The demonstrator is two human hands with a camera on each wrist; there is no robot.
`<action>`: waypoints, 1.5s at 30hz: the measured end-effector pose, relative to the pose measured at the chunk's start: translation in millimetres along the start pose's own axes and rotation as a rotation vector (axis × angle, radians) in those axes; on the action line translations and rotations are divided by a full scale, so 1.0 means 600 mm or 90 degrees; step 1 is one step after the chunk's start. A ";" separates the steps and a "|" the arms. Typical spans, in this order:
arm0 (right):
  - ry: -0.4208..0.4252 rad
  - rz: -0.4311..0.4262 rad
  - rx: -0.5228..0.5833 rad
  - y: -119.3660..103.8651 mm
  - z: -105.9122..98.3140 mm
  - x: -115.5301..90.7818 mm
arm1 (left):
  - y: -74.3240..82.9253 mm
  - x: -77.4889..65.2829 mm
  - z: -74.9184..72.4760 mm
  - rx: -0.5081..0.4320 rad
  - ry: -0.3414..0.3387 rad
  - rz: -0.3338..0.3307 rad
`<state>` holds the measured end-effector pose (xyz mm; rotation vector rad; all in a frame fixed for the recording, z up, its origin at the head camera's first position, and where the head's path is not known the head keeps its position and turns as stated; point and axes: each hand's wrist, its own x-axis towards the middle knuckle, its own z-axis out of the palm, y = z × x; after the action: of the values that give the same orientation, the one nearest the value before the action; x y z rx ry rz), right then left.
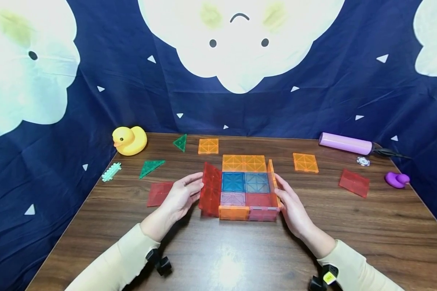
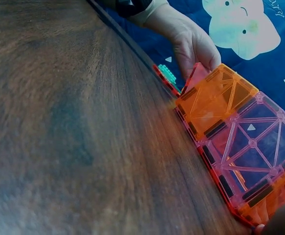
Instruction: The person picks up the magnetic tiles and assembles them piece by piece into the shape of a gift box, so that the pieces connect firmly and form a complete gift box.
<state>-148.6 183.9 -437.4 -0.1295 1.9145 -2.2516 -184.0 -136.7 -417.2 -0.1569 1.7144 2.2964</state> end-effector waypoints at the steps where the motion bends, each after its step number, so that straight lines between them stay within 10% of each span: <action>1: 0.001 0.000 0.001 0.000 0.000 0.000 | -0.002 0.001 0.002 -0.007 -0.006 -0.006; 14: 0.005 0.006 0.000 0.000 0.000 0.001 | -0.014 -0.003 0.031 0.017 -0.114 -0.050; 24: 0.020 0.007 -0.020 0.000 0.001 0.004 | -0.016 -0.011 0.050 0.084 -0.091 -0.052; 37: 0.036 -0.011 -0.031 -0.016 -0.026 0.046 | -0.047 -0.121 0.079 0.022 -0.038 -0.024; 45: -0.053 -0.032 -0.025 -0.014 -0.055 0.103 | -0.065 -0.126 0.097 -0.029 -0.048 0.007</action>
<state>-216.0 205.2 -437.6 -0.2754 1.9333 -2.2035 -96.2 -82.2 -417.4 -0.0690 1.6310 2.3195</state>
